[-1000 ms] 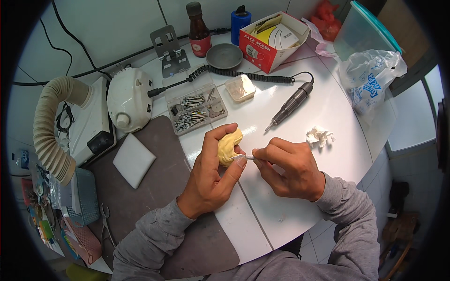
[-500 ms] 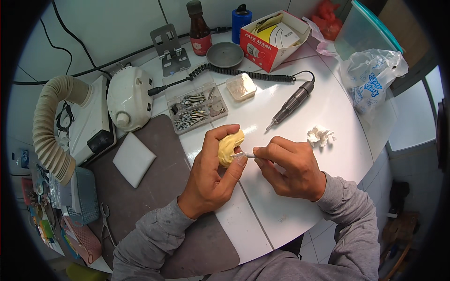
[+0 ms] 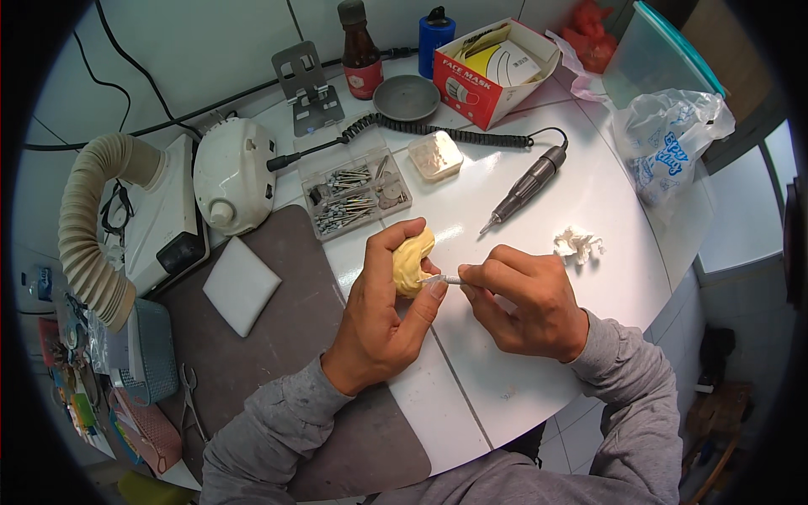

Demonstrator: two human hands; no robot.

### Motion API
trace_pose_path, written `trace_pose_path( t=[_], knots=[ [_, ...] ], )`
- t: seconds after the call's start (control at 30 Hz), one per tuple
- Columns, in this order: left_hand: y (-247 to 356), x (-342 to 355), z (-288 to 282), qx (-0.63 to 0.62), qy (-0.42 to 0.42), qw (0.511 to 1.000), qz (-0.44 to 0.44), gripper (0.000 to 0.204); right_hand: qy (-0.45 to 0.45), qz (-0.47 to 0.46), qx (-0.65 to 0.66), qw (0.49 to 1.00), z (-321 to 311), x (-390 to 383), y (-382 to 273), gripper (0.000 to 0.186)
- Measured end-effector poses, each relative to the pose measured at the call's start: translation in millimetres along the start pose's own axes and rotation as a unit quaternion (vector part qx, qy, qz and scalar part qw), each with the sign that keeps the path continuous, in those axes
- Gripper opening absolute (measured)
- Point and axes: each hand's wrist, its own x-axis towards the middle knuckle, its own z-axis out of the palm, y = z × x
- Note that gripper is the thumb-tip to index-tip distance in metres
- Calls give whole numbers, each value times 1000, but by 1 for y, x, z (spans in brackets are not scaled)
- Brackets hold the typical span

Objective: Trimming and refining a yellow dental plaster model using a scalpel on a laboratory workbench.

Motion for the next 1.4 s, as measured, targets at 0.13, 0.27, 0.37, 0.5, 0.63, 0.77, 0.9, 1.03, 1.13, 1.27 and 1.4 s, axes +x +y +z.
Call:
trace_pose_path(
  t=[0.13,0.27,0.37,0.5,0.63,0.77,0.9,1.03,1.13,1.27,1.4],
  knots=[
    [2,0,1,21,7,1000,13,59,-17,-2,-6,1000,-6,2,-3,29],
    [3,0,2,48,15,999,19,55,-13,-9,-12,1000,-5,3,-2,28],
    [1,0,1,65,20,997,24,54,-9,-12,-14,1000,-5,3,-3,28],
    [3,1,1,67,19,998,6,53,-2,-9,-19,1000,-3,2,-3,27],
    [0,1,3,53,26,998,11,55,-1,-9,-20,1000,-3,3,-3,27],
    [-1,-1,1,39,4,999,23,61,-8,-11,-2,1000,-6,3,-2,28],
    [0,0,0,36,-6,999,16,63,-20,-7,-3,1000,-6,2,-1,28],
    [-1,0,-1,36,-10,999,23,63,-24,-9,-3,1000,-6,3,-2,29],
    [1,0,-1,22,-17,999,16,63,-23,-10,-4,1000,-7,3,-1,29],
    [2,0,-1,17,-23,1000,7,63,-19,-13,1,1000,-7,3,0,30],
    [-2,-1,-1,7,-23,1000,10,63,-21,-13,-1,1000,-7,3,-1,30]
  ],
)
